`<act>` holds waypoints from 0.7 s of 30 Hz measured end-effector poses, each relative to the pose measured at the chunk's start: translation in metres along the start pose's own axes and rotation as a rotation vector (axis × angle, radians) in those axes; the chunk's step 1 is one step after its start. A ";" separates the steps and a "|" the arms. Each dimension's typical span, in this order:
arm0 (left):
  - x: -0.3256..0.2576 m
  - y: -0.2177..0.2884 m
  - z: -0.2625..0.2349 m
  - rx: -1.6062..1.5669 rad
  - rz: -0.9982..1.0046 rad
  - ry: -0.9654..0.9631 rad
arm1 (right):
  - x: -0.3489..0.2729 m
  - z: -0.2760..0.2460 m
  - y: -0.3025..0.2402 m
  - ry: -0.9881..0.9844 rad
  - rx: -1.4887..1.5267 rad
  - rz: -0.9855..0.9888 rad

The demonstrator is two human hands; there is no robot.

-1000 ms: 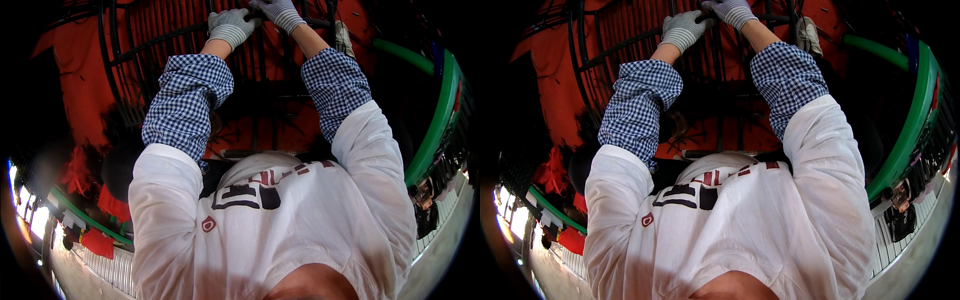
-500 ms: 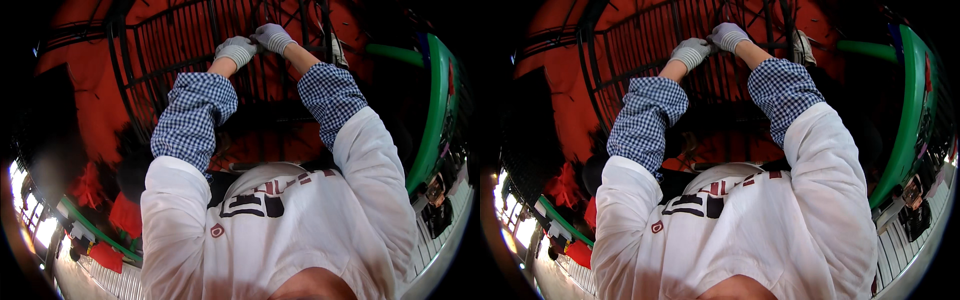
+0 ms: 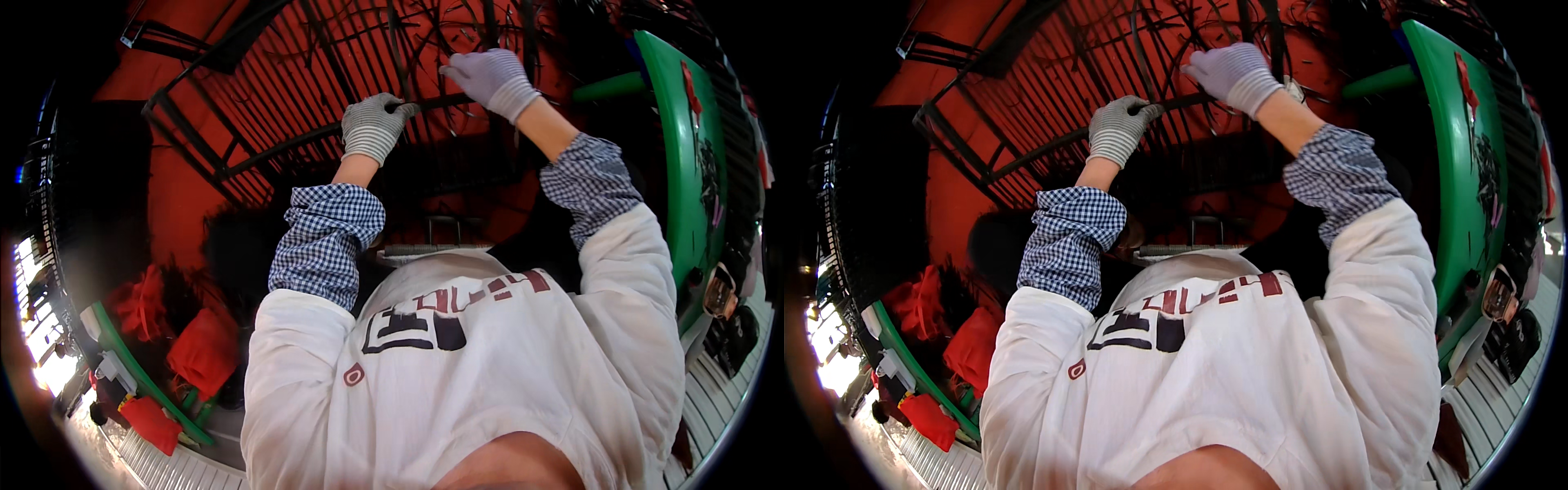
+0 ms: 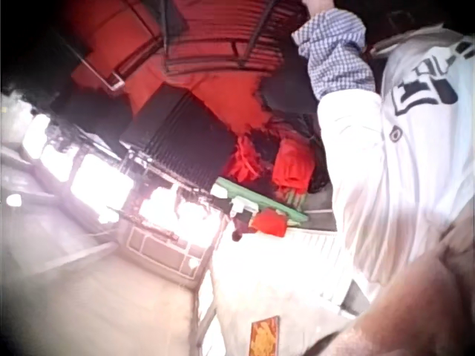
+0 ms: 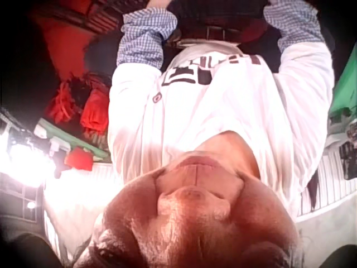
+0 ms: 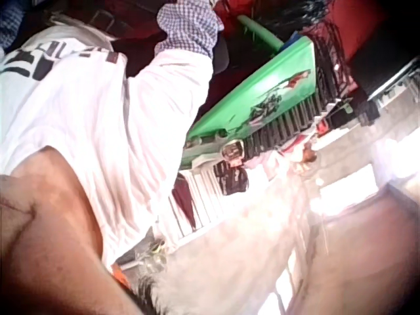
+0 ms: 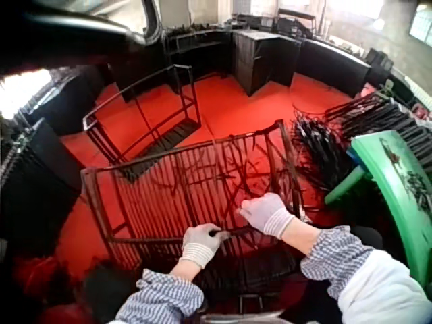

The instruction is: The person weaves black plastic strips through a metal chair frame. They pull the strips tight, use pliers to cut the excess material, and secure the strips to the frame with a pneumatic staple gun.

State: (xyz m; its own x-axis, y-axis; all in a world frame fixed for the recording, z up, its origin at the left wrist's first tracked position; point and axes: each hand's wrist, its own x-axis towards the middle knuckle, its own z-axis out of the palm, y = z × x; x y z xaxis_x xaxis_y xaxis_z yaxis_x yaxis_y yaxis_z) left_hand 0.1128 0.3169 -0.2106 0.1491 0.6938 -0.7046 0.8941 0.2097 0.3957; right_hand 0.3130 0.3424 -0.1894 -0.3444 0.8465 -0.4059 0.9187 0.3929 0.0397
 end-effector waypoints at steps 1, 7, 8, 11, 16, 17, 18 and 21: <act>-0.001 -0.003 0.003 -0.069 0.018 0.028 | -0.015 -0.014 0.012 0.040 -0.058 -0.049; -0.001 -0.018 0.011 -0.107 -0.057 0.131 | -0.097 -0.039 0.125 0.102 -0.143 0.341; -0.010 -0.016 0.005 -0.157 -0.095 0.102 | -0.111 -0.050 0.132 0.134 -0.071 0.316; 0.003 -0.033 0.012 -0.194 -0.061 0.114 | -0.127 -0.060 0.116 0.405 0.242 0.074; -0.001 -0.032 0.008 -0.045 0.039 0.224 | -0.106 -0.048 -0.010 0.372 0.503 -0.275; 0.002 -0.032 0.009 -0.024 0.082 0.260 | -0.097 -0.042 -0.029 0.286 0.544 -0.287; 0.002 -0.032 0.010 -0.023 0.081 0.269 | -0.083 -0.026 -0.042 0.347 0.501 -0.298; 0.007 -0.028 0.013 0.204 0.210 0.392 | -0.040 0.001 -0.064 0.346 0.101 -0.207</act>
State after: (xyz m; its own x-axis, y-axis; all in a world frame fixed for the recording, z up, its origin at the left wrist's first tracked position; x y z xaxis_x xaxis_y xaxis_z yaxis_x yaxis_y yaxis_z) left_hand 0.0945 0.3067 -0.2339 0.1998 0.9222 -0.3311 0.9320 -0.0745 0.3547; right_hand 0.2676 0.2834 -0.1763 -0.5529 0.8308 -0.0640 0.8315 0.5451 -0.1071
